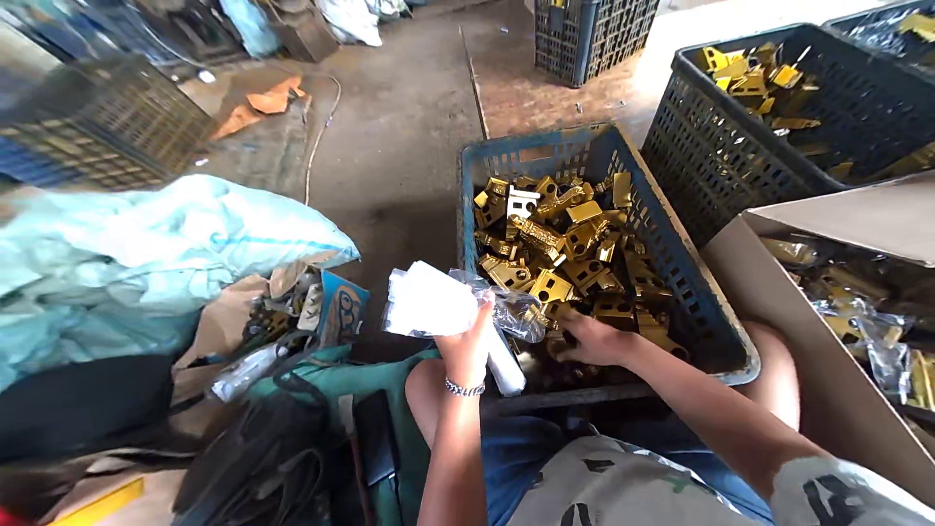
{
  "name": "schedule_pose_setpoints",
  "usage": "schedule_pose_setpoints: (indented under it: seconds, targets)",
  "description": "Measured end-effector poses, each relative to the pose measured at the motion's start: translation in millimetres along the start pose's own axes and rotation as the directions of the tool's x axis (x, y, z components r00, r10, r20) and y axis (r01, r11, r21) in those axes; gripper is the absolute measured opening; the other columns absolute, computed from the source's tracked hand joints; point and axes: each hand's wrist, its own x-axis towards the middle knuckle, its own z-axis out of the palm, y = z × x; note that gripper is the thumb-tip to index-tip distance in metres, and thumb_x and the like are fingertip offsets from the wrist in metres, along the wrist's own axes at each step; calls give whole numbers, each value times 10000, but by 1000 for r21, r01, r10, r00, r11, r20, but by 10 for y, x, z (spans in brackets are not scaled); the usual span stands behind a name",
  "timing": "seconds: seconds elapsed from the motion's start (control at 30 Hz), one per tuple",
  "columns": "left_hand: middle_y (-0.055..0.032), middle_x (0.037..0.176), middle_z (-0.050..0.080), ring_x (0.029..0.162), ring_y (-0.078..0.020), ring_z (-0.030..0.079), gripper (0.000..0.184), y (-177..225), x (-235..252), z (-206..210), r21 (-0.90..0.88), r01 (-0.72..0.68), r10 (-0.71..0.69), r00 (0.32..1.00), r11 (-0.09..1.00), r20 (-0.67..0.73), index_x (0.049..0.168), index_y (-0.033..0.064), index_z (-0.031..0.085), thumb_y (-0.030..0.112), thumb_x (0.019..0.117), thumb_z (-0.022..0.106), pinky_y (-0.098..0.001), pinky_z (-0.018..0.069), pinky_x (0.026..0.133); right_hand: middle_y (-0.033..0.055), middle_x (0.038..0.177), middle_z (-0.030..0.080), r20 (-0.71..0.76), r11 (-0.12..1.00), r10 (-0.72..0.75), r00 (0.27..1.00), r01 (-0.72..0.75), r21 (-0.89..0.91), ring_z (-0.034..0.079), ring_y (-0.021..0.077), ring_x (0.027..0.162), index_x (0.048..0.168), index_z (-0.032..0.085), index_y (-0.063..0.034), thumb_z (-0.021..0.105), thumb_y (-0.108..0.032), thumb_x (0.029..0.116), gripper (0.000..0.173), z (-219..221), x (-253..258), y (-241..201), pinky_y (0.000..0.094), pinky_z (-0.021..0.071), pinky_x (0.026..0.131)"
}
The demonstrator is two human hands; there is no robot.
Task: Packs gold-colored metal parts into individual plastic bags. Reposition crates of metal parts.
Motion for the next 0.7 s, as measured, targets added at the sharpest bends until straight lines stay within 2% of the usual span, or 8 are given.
schedule_pose_setpoints:
  seconds: [0.1, 0.17, 0.23, 0.3, 0.43, 0.53, 0.6, 0.7]
  targets:
    - [-15, 909, 678, 780, -71, 677, 512, 29, -17, 70, 28, 44, -45, 998, 999, 32, 1191, -35, 520, -44, 741, 764, -252, 602, 734, 205, 1238, 634, -601, 813, 120, 790, 269, 516, 654, 218, 1124, 1235, 567, 143, 683, -100, 936, 402, -155, -442, 30, 345, 554, 984]
    - [-23, 902, 675, 779, -76, 676, 515, 46, -66, 201, 11, 88, -88, 994, 996, 63, 1193, -37, 520, -51, 742, 768, -253, 603, 738, 128, 1194, 659, -595, 380, 297, 747, 479, 791, 690, 189, 1062, 1349, 436, 47, 517, -198, 1050, 395, -293, -653, -170, 369, 595, 928]
    - [-47, 945, 690, 835, -81, 690, 545, 77, -173, 374, -19, 149, -146, 982, 989, 122, 1223, -63, 514, -64, 742, 770, -264, 610, 776, 135, 1223, 666, -554, 199, 234, 799, 519, 831, 683, 236, 1109, 1390, 419, 15, 565, -316, 1014, 522, -318, -777, -345, 448, 586, 971]
    - [-34, 949, 670, 860, -45, 676, 510, 157, -316, 550, -35, 262, -253, 954, 964, 161, 1221, -64, 491, -119, 761, 705, -231, 597, 791, 107, 1135, 701, -596, 256, 201, 778, 545, 798, 708, 201, 1046, 1302, 483, 31, 569, -185, 1008, 375, -293, -774, -514, 412, 601, 950]
    - [-71, 785, 668, 669, -117, 651, 96, 379, -323, 683, -180, 528, -491, 844, 830, 215, 1062, -21, 590, -45, 969, 589, -257, 579, 652, 39, 1131, 726, -892, 670, -76, 446, 685, 285, 692, 39, 1036, 1239, 576, 100, 685, -20, 906, 370, -194, -686, -493, 248, 584, 934]
    - [-60, 760, 674, 672, -103, 653, 121, 471, -173, 539, -121, 539, -499, 828, 833, 254, 983, -14, 628, -1, 1027, 516, -234, 569, 657, 105, 1198, 730, -772, 723, -419, 479, 690, 36, 691, 50, 1103, 1217, 605, 83, 716, -132, 938, 369, -117, -861, -287, 231, 567, 979]
    - [-44, 781, 687, 665, -84, 644, 64, 424, -190, 486, -20, 459, -429, 844, 888, 322, 1015, -17, 621, -50, 977, 582, -225, 564, 656, 113, 1128, 747, -767, 788, -392, 508, 616, 5, 707, 38, 1041, 1180, 619, 99, 721, -147, 927, 367, -110, -919, -213, 209, 573, 941]
    - [-33, 902, 678, 760, -50, 642, 345, 300, -364, 567, 53, 238, -242, 913, 970, 328, 1155, -57, 575, -39, 845, 726, -214, 564, 716, 135, 1081, 747, -852, 884, -291, 435, 463, -65, 713, 59, 1006, 1153, 618, 98, 700, -146, 921, 346, -150, -857, -171, 212, 567, 918]
